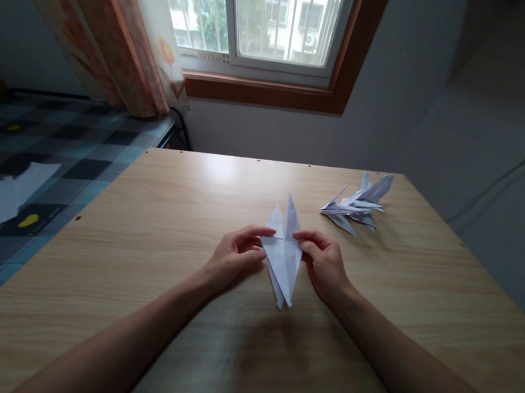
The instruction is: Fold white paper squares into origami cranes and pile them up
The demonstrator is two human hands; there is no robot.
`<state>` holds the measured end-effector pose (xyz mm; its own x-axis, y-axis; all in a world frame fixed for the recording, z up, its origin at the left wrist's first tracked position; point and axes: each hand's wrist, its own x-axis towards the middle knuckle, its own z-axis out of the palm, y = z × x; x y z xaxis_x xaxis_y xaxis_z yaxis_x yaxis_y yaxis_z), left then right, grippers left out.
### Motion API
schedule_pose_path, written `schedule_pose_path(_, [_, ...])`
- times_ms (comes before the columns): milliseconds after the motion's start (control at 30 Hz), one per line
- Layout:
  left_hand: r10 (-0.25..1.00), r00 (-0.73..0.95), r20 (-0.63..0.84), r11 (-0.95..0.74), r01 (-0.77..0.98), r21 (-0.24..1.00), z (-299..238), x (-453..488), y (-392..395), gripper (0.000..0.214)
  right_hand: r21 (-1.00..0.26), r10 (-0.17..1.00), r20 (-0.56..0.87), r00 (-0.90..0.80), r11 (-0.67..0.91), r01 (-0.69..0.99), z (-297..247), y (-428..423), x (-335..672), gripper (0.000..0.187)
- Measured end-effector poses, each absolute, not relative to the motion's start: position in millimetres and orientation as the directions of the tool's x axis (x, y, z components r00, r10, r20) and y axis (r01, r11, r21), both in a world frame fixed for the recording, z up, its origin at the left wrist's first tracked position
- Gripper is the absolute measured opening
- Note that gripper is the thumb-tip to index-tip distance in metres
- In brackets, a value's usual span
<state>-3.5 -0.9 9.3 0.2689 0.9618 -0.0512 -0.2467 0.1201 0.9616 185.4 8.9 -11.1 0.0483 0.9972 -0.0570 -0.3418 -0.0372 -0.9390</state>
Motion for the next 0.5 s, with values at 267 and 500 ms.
schedule_pose_path(267, [0.975, 0.221, 0.0, 0.051, -0.226, 0.973, 9.9, -1.5, -0.3, 0.038, -0.881, 0.996, -0.094, -0.011, -0.088, -0.465, -11.1, 10.3, 185.9, 0.021])
schedule_pose_path(500, [0.997, 0.067, 0.048, -0.036, -0.17, 0.985, 6.0, 1.5, 3.7, 0.019, -0.893, 0.996, -0.068, -0.054, -0.085, -0.442, -11.2, 9.0, 185.2, 0.026])
